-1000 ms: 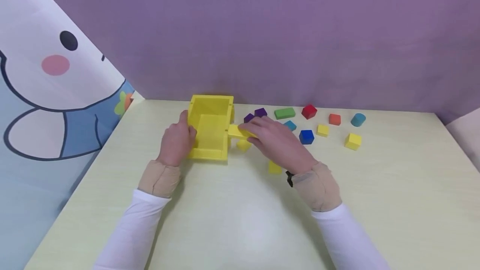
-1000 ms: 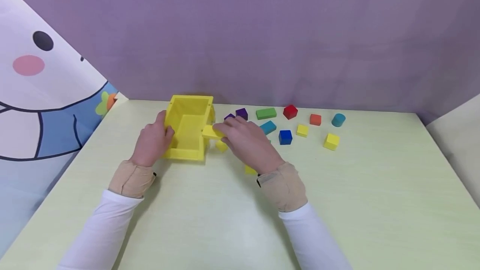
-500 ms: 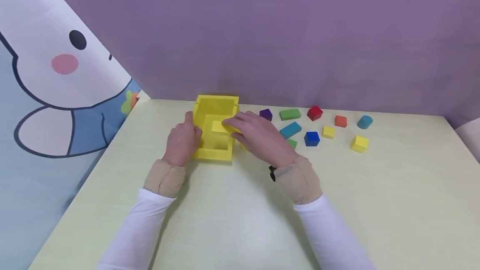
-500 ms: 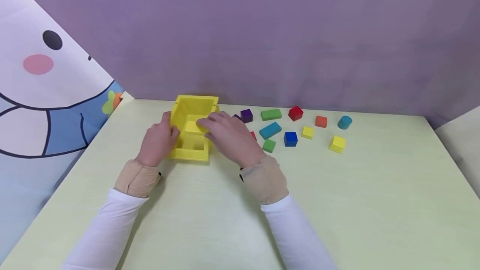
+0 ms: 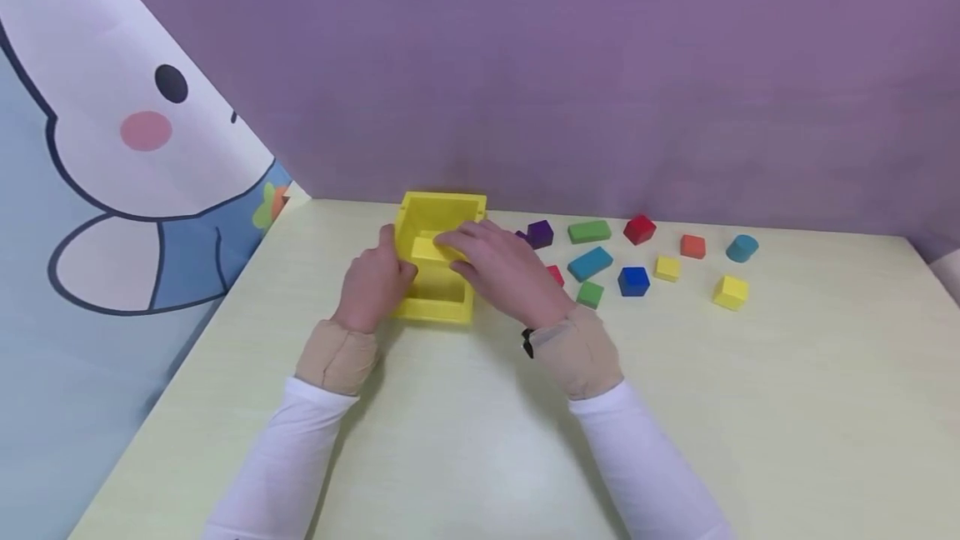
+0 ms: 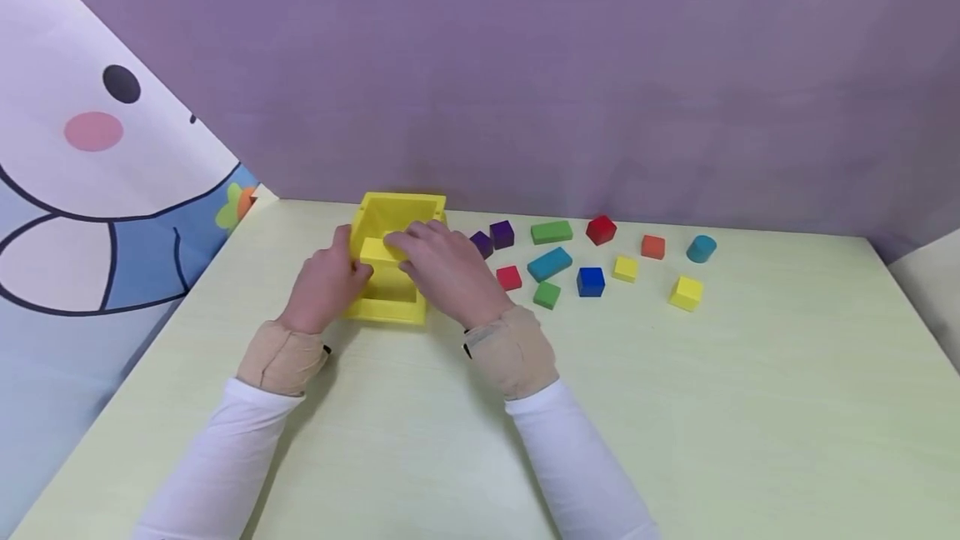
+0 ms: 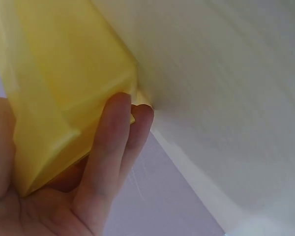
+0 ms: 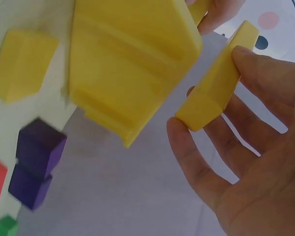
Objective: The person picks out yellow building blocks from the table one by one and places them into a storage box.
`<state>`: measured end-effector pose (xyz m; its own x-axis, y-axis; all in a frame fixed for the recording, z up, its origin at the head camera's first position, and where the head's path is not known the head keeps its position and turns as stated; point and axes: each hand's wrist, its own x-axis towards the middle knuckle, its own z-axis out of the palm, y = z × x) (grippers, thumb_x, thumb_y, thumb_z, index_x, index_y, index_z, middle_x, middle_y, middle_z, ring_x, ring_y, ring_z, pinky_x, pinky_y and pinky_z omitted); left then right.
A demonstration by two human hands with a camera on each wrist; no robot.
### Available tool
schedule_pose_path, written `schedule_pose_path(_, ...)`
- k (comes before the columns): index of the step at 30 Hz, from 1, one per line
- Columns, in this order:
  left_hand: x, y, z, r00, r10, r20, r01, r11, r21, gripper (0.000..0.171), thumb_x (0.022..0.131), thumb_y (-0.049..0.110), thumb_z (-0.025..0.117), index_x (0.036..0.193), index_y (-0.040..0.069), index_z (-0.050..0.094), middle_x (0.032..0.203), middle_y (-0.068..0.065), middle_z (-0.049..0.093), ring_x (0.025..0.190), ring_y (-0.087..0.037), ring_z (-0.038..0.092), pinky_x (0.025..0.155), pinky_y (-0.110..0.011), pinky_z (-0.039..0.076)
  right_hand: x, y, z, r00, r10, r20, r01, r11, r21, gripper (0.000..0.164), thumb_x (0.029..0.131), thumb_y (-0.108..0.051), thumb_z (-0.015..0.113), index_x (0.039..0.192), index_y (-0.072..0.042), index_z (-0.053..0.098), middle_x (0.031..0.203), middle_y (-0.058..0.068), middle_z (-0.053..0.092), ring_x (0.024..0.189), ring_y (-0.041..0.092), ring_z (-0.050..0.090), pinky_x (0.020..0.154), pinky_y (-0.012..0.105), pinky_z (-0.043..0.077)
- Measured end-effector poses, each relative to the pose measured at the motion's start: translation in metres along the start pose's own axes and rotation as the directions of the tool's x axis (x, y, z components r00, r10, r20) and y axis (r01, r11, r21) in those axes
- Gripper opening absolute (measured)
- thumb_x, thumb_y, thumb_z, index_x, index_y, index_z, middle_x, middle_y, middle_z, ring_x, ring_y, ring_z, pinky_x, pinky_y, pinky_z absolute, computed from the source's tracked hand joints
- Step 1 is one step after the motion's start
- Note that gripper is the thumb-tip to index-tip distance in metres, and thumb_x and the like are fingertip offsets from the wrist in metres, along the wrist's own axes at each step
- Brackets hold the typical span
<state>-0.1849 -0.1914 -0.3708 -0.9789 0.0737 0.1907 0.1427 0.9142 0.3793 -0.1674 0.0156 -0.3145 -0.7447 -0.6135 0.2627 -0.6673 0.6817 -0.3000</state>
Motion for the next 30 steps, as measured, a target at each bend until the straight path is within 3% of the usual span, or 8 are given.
schedule_pose_path(6,0.0,-0.001,0.002,1.0,-0.01,0.029,0.01,1.0,-0.017,0.057,0.079,0.02,0.053,0.128,0.001,0.031,0.065,-0.013,0.052,0.052,-0.028,0.05,0.047,-0.04,0.039,0.009,-0.002,0.007,1.0,0.0,-0.008,0.0,0.999,0.042,0.041,0.085,-0.021,0.06,0.125,-0.017,0.056,0.115,-0.002,0.057,0.107,0.015,0.05,0.093,0.028,0.038)
schedule_pose_path(15,-0.004,-0.002,-0.003,0.998,0.059,0.015,-0.059,0.998,-0.03,0.084,0.076,0.018,0.056,0.146,0.006,0.012,0.067,-0.012,0.053,0.05,-0.026,0.047,0.047,-0.039,0.038,0.019,-0.006,0.015,1.0,-0.022,-0.017,0.023,0.998,0.055,0.04,0.085,-0.019,0.061,0.124,-0.015,0.056,0.118,-0.001,0.057,0.11,0.016,0.049,0.095,0.026,0.037)
schedule_pose_path(20,-0.005,-0.006,-0.005,0.995,0.078,0.056,-0.077,0.997,-0.028,0.085,0.077,0.017,0.055,0.148,0.008,0.008,0.063,-0.009,0.05,0.05,-0.024,0.044,0.048,-0.037,0.037,0.021,-0.007,0.019,1.0,-0.006,-0.001,0.006,0.999,0.05,0.038,0.085,-0.019,0.06,0.123,-0.016,0.057,0.118,-0.001,0.057,0.111,0.016,0.049,0.094,0.026,0.037)
schedule_pose_path(30,-0.002,-0.008,-0.008,0.989,0.072,0.13,-0.063,0.996,-0.07,0.091,0.078,0.016,0.057,0.149,0.012,0.0,0.074,-0.012,0.054,0.058,-0.025,0.047,0.056,-0.037,0.039,0.028,-0.01,0.026,1.0,0.019,0.025,-0.019,1.0,0.0,0.035,0.085,-0.02,0.06,0.12,-0.016,0.058,0.112,-0.001,0.058,0.103,0.016,0.05,0.087,0.025,0.041)
